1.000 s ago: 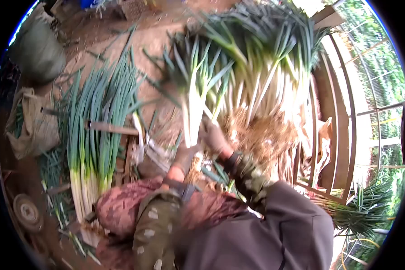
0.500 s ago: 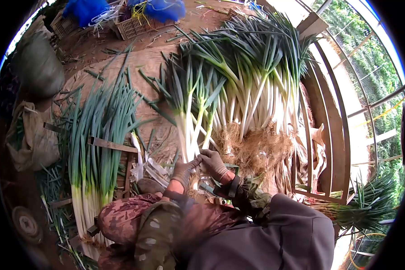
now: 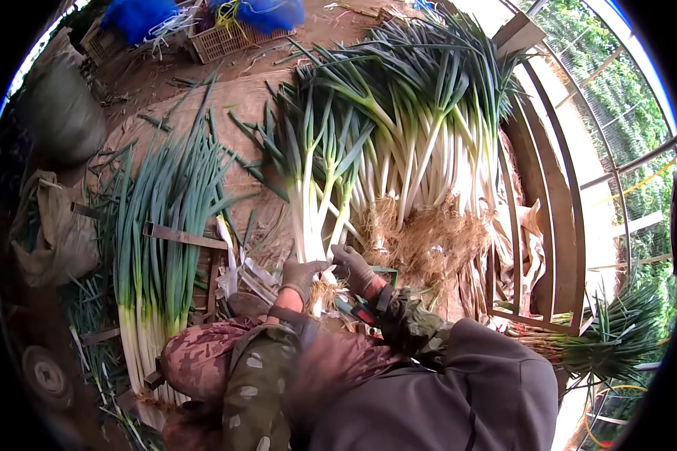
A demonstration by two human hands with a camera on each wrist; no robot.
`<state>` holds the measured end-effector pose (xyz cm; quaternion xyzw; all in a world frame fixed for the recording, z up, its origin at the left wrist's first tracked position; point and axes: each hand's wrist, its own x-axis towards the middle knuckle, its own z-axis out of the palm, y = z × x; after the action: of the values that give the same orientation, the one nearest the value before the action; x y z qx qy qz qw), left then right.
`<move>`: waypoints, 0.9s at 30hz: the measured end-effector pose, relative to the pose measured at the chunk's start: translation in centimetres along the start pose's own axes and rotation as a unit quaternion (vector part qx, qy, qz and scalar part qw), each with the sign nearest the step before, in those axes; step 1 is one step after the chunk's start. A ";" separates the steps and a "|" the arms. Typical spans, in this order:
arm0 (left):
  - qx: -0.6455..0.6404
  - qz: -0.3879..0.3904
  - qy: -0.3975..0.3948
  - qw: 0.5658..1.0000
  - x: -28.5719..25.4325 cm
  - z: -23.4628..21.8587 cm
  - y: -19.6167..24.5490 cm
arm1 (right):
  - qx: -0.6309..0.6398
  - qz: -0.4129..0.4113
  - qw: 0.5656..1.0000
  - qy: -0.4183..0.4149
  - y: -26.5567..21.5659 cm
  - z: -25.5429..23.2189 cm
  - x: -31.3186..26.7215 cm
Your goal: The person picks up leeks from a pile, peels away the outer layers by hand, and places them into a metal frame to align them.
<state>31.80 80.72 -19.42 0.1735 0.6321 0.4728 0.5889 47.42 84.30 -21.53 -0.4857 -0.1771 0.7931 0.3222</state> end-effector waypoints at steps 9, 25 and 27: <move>0.149 -0.048 0.064 0.986 0.3 -2.3 1.5 | -0.408 -0.236 0.862 0.184 2.7 3.8 2.6; 0.153 -0.099 -0.002 0.983 -7.0 -5.0 1.3 | -0.346 -0.201 0.910 0.110 2.3 5.2 1.4; 0.095 -0.086 -0.047 0.991 -8.0 -5.6 0.6 | -0.346 -0.199 0.907 0.132 2.4 6.4 1.6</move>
<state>28.50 72.55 -15.08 0.1958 0.6586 0.3493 0.6371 40.45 83.80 -21.01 -0.6220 -0.4887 0.5301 0.3053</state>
